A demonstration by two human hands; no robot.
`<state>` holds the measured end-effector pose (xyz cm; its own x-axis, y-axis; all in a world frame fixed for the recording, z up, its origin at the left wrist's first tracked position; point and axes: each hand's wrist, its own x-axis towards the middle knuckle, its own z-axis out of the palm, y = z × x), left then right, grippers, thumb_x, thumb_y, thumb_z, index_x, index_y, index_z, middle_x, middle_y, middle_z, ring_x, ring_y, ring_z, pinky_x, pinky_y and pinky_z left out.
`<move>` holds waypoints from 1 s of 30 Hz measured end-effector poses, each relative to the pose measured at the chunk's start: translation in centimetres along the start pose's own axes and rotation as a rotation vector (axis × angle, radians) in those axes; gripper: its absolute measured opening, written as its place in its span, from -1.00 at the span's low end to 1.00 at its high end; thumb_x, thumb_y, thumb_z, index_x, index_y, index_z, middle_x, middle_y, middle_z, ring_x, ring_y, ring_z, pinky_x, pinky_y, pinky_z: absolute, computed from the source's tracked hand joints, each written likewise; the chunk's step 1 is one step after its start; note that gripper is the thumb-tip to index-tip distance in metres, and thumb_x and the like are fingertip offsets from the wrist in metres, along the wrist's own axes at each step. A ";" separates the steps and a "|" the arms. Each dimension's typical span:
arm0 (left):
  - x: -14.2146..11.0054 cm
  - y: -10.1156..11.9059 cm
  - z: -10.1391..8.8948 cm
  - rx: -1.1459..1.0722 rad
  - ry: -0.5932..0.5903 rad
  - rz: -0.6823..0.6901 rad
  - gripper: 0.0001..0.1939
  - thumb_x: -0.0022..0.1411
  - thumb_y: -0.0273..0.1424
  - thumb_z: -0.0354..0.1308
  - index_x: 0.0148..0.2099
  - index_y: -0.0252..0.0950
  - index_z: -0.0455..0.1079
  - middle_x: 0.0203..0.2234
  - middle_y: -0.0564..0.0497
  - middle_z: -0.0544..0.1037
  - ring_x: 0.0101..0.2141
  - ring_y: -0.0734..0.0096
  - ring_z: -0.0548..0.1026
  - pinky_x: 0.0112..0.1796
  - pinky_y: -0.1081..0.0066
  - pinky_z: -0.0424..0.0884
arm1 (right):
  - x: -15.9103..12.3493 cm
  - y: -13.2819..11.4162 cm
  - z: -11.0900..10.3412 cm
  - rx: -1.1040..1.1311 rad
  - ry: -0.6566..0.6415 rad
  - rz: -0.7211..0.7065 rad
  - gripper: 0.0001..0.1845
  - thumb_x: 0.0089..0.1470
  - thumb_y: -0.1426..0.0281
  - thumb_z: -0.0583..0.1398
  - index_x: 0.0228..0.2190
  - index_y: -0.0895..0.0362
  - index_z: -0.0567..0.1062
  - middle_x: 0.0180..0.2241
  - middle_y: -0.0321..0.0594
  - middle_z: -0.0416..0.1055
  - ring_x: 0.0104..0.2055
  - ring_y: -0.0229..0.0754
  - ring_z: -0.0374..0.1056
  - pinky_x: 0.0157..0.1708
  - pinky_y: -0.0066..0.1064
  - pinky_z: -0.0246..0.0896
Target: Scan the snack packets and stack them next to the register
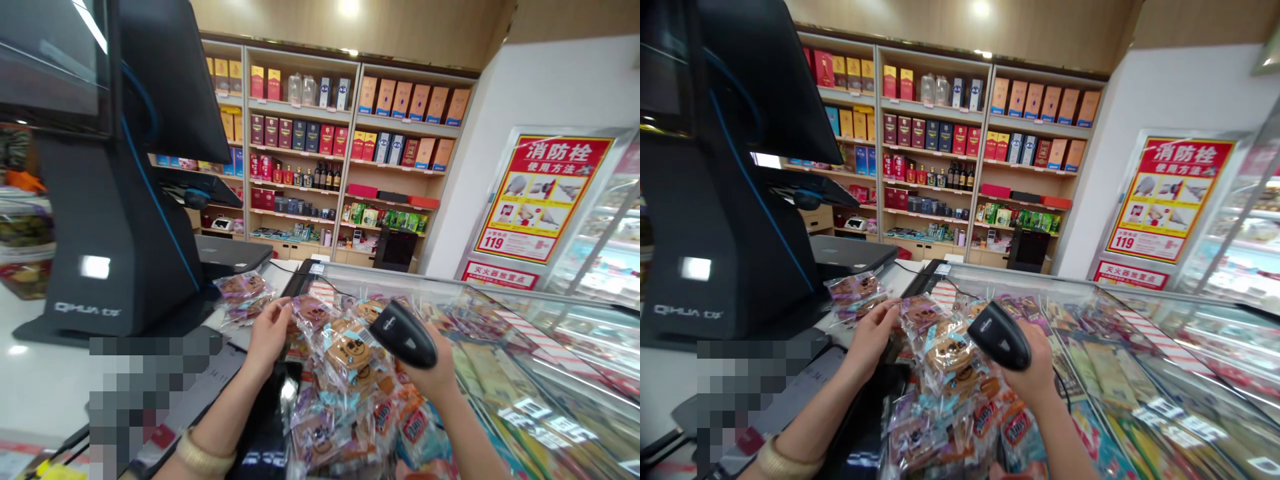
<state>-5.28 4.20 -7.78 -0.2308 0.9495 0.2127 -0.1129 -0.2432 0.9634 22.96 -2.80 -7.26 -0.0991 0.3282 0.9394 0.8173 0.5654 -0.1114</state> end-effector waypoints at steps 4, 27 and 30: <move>0.9 -1.4 -0.5 0.297 -0.042 0.159 -0.59 0.04 -0.11 0.16 -0.17 -0.29 0.49 -0.44 0.02 0.55 -0.37 0.29 0.50 -0.28 0.34 0.41 | -0.4 0.6 0.2 -0.018 0.006 0.007 -0.77 -0.04 0.26 0.20 -0.30 0.10 0.48 -0.47 -0.20 0.51 -0.47 -0.08 0.44 -0.46 -0.29 0.35; 3.4 0.3 -5.4 0.598 0.800 0.201 -0.57 0.03 -0.17 0.22 -0.13 -0.30 0.27 -0.16 -0.15 0.26 0.08 -0.04 0.16 0.12 0.00 0.13 | -1.6 2.3 0.2 -0.060 0.092 0.017 -0.69 -0.11 0.27 0.22 -0.27 0.12 0.46 -0.40 -0.12 0.54 -0.39 0.00 0.48 -0.41 -0.21 0.39; 4.0 -0.4 -5.6 0.590 0.727 0.074 -0.61 0.07 -0.13 0.17 -0.18 -0.32 0.30 -0.13 -0.18 0.22 0.11 -0.04 0.14 0.13 0.04 0.15 | -1.4 2.2 0.2 -0.067 0.103 0.019 -0.70 -0.10 0.27 0.22 -0.27 0.12 0.47 -0.39 -0.11 0.54 -0.39 0.01 0.48 -0.40 -0.22 0.40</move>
<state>-11.58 6.97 -8.27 -0.7874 0.5302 0.3146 0.3886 0.0306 0.9209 24.78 -1.88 -8.91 -0.0278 0.2570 0.9660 0.8550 0.5067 -0.1102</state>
